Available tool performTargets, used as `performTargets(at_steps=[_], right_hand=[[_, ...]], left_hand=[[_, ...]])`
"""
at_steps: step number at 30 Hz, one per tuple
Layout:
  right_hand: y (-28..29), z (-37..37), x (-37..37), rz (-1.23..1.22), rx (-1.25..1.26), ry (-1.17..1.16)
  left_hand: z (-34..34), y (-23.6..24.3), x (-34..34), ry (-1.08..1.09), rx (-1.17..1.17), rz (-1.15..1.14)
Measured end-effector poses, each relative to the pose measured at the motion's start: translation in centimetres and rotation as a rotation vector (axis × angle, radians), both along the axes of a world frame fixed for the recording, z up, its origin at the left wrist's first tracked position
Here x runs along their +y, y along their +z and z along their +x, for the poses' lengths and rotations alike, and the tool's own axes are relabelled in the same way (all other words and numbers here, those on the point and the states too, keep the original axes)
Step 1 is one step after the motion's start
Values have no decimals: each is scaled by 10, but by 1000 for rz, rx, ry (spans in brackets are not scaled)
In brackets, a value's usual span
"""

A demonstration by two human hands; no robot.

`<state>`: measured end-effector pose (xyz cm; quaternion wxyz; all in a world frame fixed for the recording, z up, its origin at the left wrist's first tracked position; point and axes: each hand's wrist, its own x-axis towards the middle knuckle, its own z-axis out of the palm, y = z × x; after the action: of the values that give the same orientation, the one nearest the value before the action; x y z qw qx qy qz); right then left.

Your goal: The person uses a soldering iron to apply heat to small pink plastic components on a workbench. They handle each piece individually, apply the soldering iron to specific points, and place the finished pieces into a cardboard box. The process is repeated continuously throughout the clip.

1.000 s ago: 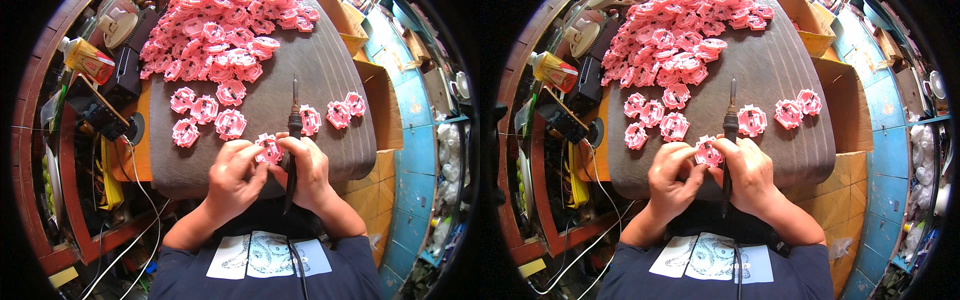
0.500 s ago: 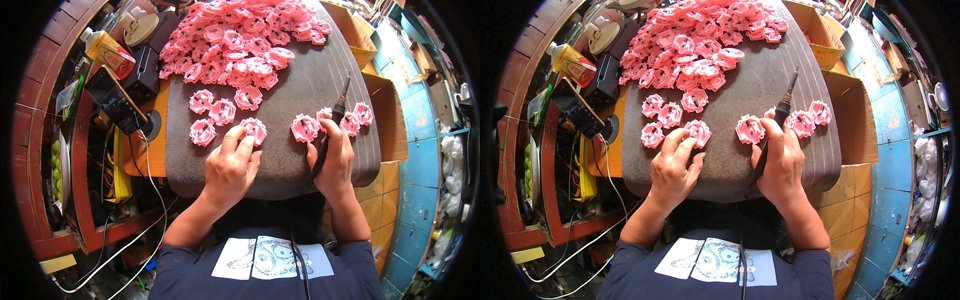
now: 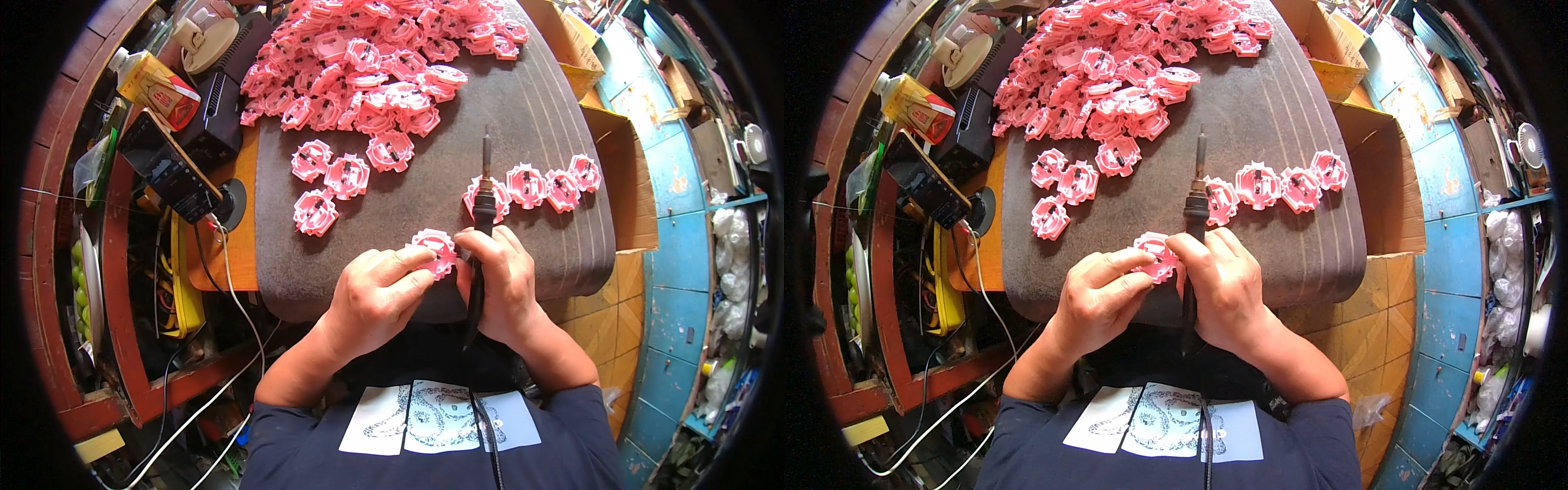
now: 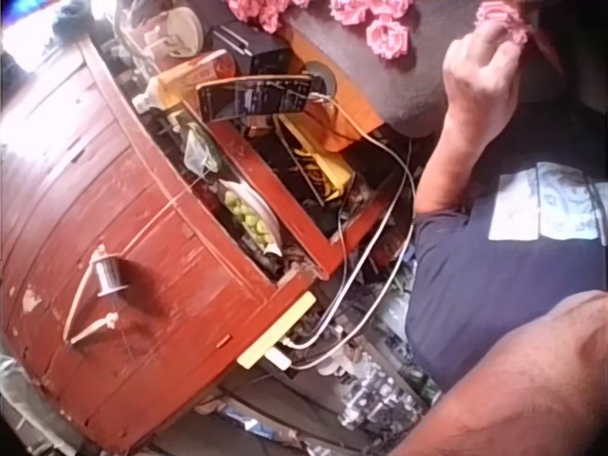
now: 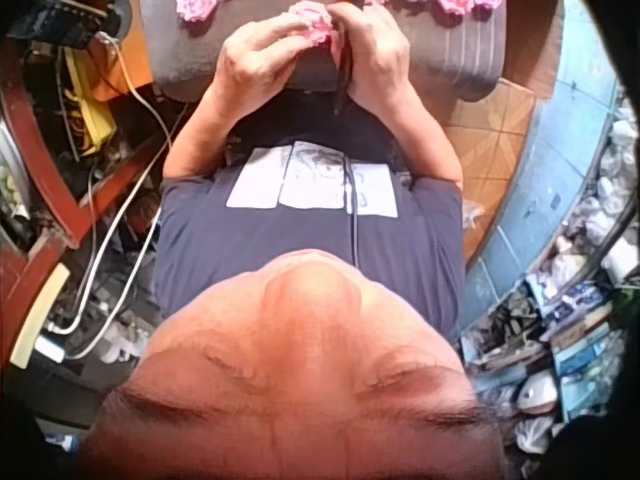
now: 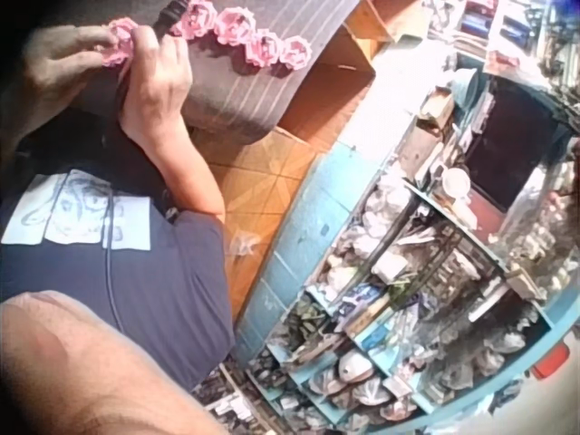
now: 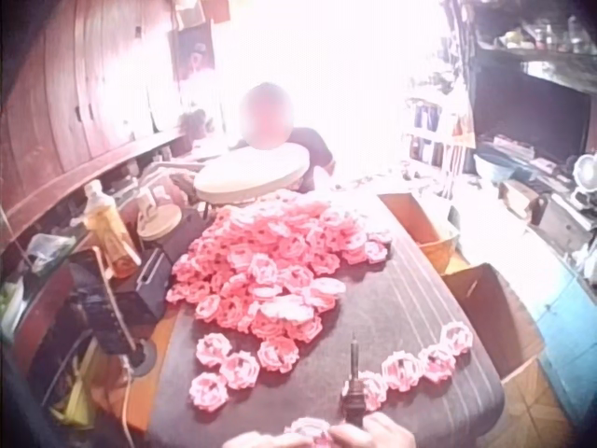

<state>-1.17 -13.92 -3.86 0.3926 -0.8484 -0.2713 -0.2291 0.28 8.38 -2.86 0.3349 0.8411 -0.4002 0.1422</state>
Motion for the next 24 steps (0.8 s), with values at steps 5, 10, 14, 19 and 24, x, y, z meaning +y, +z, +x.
performTargets(at_steps=[5,10,14,19,24], right_hand=[[-2,2,4,0,-17,-21],[-4,3,5,31,-2,-17],[0,3,3,49,9,20],[4,0,12,140,-1,55],[-7,-1,17,240,15,28]], left_hand=[[-7,1,-8,113,52,-73],[-7,-5,-16,155,-1,-22],[-2,-10,-13,90,-45,-33],[-7,-3,-14,152,91,-134],[-8,-8,-19,162,199,-197]])
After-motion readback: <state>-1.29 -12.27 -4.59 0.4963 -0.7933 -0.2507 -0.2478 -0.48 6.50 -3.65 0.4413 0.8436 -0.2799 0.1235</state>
